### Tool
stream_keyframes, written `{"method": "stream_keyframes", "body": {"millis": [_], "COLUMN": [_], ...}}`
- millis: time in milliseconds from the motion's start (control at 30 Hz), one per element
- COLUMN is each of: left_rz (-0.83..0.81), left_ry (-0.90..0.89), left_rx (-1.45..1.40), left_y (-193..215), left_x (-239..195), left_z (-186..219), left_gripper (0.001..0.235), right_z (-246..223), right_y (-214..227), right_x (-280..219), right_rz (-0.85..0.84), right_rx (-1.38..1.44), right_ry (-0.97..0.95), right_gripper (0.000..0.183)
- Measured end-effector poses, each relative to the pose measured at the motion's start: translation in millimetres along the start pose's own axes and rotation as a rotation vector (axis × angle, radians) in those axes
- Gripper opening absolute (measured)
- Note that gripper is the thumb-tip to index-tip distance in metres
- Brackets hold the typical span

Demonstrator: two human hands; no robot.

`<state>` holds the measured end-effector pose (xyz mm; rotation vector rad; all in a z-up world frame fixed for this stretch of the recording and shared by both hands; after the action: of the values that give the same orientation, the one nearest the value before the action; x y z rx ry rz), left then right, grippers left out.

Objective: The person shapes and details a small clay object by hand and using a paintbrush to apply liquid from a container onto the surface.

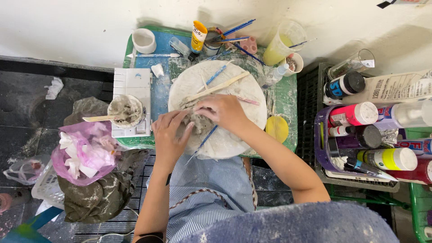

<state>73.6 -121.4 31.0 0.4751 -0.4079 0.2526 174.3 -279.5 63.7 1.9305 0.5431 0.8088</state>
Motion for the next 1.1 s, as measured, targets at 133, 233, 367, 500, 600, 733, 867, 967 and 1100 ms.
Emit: {"method": "stream_keyframes", "body": {"millis": [133, 233, 367, 500, 600, 733, 867, 967, 1100], "left_rz": [-0.015, -0.019, -0.009, 0.008, 0.043, 0.085, 0.092, 0.091, 0.086], "left_ry": [0.026, 0.039, 0.036, 0.016, 0.015, 0.013, 0.013, 0.012, 0.007], "left_rx": [0.023, 0.017, -0.018, -0.019, -0.051, -0.081, -0.065, -0.063, -0.054], "left_y": [-4, -5, -5, -7, -10, -13, -15, -15, -15], "left_x": [4, 4, 2, 1, -4, -10, -12, -16, -17], "left_z": [-2, -3, -6, -9, -9, -9, -8, -5, -6], "left_gripper": [0.041, 0.040, 0.040, 0.040, 0.040, 0.040, 0.040, 0.040, 0.039], "right_z": [5, 2, -1, 3, 5, 2, -16, -21, 2], "right_y": [-7, 0, 6, 2, -6, -10, -7, -14, -15], "right_x": [3, -7, -15, -15, -15, -10, -19, -22, -18], "right_rz": [-0.069, -0.141, -0.174, -0.153, -0.159, -0.169, -0.091, -0.053, -0.185], "right_rx": [0.120, 0.183, 0.182, 0.156, 0.142, 0.111, -0.031, -0.069, 0.147], "right_ry": [-0.036, -0.065, -0.165, -0.193, -0.233, -0.258, -0.203, -0.148, -0.188], "right_gripper": [0.013, 0.019, 0.032, 0.028, 0.023, 0.015, 0.011, 0.012, 0.013]}}
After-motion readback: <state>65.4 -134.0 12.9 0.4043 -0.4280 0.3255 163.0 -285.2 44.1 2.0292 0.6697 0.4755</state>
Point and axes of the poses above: each hand's wrist, its own x-axis towards the middle knuckle, its own y-axis out of the back of the hand, z = x × y, the point moved 5 cm from there along x, towards the middle knuckle, and after that the axes turned 15 degrees about -x, right-handed, at the moved point
